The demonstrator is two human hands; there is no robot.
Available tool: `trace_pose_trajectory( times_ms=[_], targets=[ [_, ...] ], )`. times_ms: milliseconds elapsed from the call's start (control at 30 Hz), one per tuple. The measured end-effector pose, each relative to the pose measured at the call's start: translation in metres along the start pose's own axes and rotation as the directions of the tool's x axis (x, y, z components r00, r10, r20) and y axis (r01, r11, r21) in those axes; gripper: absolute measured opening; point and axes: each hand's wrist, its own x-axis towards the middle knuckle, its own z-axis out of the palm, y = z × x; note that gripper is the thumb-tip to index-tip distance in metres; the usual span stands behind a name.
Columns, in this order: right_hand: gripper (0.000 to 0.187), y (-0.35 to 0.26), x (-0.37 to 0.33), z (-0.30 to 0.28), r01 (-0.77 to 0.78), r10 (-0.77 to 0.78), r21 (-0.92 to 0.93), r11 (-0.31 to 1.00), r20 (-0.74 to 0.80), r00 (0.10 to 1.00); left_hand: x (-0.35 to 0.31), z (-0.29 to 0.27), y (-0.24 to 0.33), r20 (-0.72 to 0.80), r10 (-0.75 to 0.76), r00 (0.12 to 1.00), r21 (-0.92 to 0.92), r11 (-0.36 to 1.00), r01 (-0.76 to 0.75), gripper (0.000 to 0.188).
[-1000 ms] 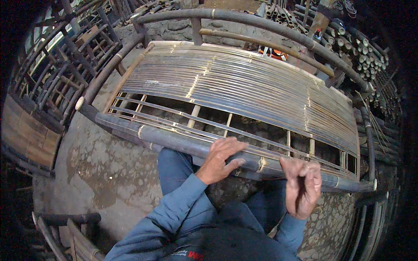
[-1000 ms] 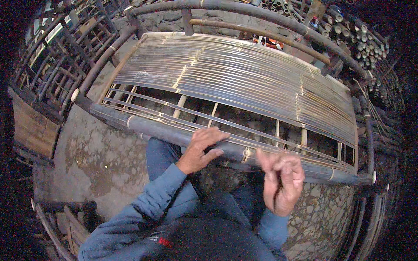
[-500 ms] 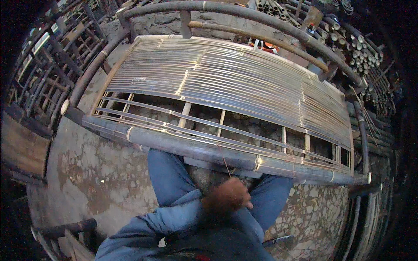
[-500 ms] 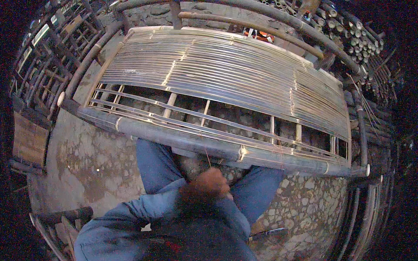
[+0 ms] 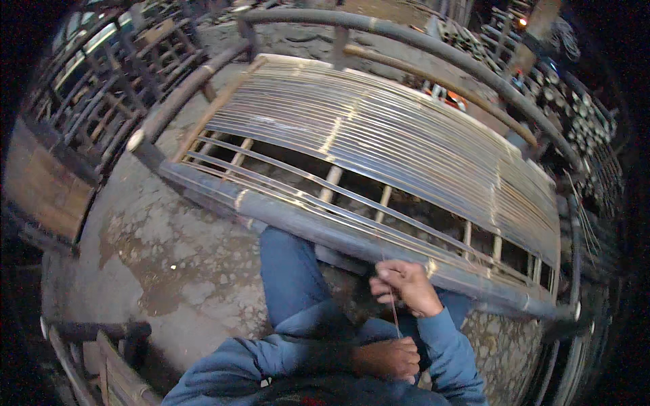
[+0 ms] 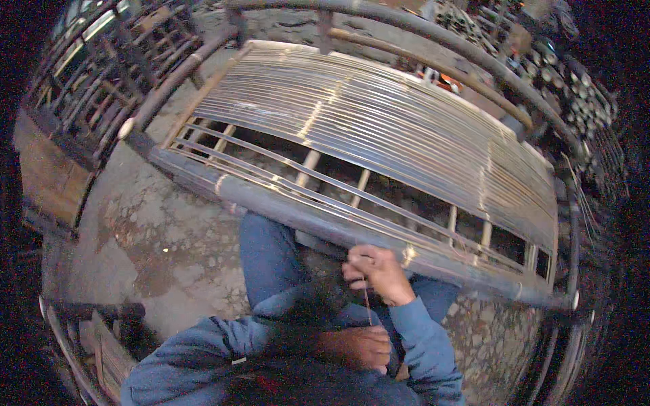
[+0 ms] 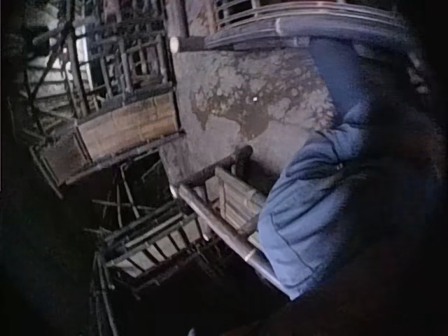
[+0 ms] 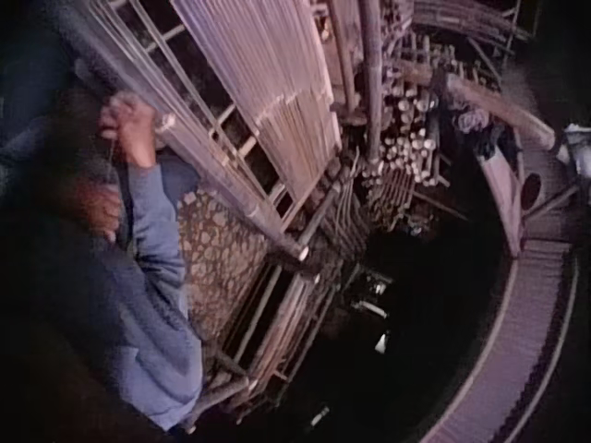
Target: The person weaves thin bamboo strips onto a large bamboo furniture frame, using a string to tie and secure the strips to the cross-members of the structure.
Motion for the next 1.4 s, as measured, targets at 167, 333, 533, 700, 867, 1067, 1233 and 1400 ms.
trace_pose_trajectory(
  times_ms=[167, 333, 533, 700, 867, 1067, 1233, 1400],
  targets=[
    [0.019, -0.007, -0.025, -0.026, 0.194, -0.191, -0.025, 0.981, -0.345, 0.919, -0.027, -0.109, -0.01, -0.434, -0.037, 0.9, 0.183, 0.975, 0.128, 0.022],
    [0.025, -0.033, -0.103, -0.1, 0.335, -0.448, -0.302, 0.893, -0.512, 0.733, -0.078, -0.247, -0.045, -0.744, -0.301, 0.596, 0.321, 0.622, 0.714, 0.021],
    [0.023, -0.075, -0.066, -0.077, 0.564, -0.45, 0.275, 0.779, -0.382, 0.808, -0.043, -0.248, -0.13, -0.394, -0.606, 0.691, 0.429, 0.544, 0.721, 0.019],
    [0.028, -0.058, 0.032, -0.037, 0.396, -0.398, -0.609, 0.687, 0.14, 0.907, -0.025, -0.213, -0.182, -0.407, -0.66, 0.631, 0.36, 0.518, 0.776, 0.023],
    [0.011, -0.034, 0.095, -0.041, 0.196, -0.39, -0.912, 0.36, 0.043, 0.92, -0.02, -0.211, -0.208, -0.428, -0.742, 0.517, 0.221, 0.468, 0.856, 0.025],
    [0.011, 0.001, 0.148, -0.047, 0.064, -0.381, -0.982, 0.176, -0.008, 0.925, -0.008, -0.215, -0.21, -0.211, -0.921, 0.327, 0.272, 0.266, 0.925, 0.021],
    [0.01, 0.016, 0.176, -0.052, 0.164, -0.235, -0.837, 0.523, 0.044, 0.971, 0.013, -0.227, -0.204, -0.003, -0.983, 0.186, 0.228, 0.181, 0.957, 0.019],
    [0.01, -0.007, 0.158, -0.05, 0.117, -0.189, -0.826, 0.551, 0.013, 0.982, -0.009, -0.223, -0.213, -0.125, -0.96, 0.252, 0.113, 0.239, 0.965, 0.014]
  ],
)
